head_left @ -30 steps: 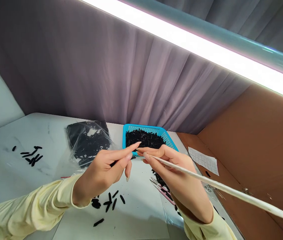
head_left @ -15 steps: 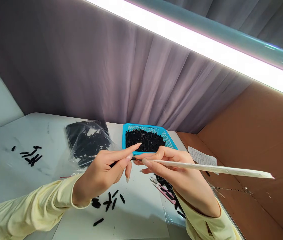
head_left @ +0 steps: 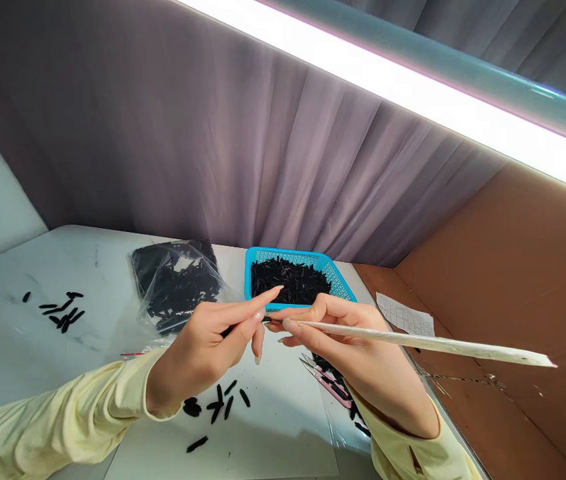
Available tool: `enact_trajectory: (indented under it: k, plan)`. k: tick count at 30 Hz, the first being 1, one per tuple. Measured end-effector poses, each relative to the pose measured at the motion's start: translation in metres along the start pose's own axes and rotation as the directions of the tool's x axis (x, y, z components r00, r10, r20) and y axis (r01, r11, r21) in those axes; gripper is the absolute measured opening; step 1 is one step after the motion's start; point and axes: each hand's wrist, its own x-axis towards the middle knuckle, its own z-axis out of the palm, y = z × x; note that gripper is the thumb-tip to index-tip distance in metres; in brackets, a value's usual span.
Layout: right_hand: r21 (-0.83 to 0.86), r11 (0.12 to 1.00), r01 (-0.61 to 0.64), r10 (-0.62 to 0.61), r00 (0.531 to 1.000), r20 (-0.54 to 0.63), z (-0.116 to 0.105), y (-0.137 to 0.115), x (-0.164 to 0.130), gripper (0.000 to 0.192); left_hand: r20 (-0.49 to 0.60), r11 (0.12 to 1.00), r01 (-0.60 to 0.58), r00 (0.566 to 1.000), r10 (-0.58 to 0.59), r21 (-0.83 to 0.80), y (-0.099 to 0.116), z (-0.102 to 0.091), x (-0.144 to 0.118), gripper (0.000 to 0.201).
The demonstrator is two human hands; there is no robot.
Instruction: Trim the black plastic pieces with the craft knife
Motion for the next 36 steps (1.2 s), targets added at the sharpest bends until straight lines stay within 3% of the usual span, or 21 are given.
enact_trajectory:
  k: [5,11,15,23,28,33,36]
  plan:
    - [-0.150,0.988,0.038,-0.044,0.998,-0.039,0.003,0.000,0.000,0.023,0.007,0.999,0.012,1.000,-0.012,0.048,-0.004,0.000,-0.002,0.039]
    - [-0.345,0.925,0.162,-0.216,0.968,-0.124,0.022,0.012,-0.004,0.020,-0.032,0.993,-0.037,0.999,0.041,0.109,-0.010,0.002,-0.004,0.040]
    - [-0.417,0.892,0.175,-0.257,0.955,-0.147,0.031,0.020,-0.007,0.020,-0.045,0.984,-0.065,0.996,0.074,0.166,-0.012,0.003,-0.003,0.040]
    - [-0.552,0.809,0.202,-0.357,0.915,-0.188,0.029,0.029,0.001,0.014,0.011,0.991,-0.022,1.000,0.020,0.134,-0.013,0.004,-0.003,0.041]
    - [-0.528,0.834,0.161,-0.286,0.944,-0.164,0.019,0.022,0.007,0.016,0.026,0.998,0.039,0.999,-0.041,0.058,-0.010,0.003,-0.004,0.040]
    - [-0.385,0.911,0.151,-0.238,0.953,-0.189,0.005,0.007,0.003,0.015,0.037,0.992,0.116,0.992,-0.117,0.043,-0.005,0.000,0.000,0.041]
    - [-0.510,0.844,0.167,-0.250,0.963,-0.099,-0.005,0.004,0.003,0.015,0.084,0.971,0.205,0.973,-0.216,0.126,-0.014,-0.002,0.014,0.041]
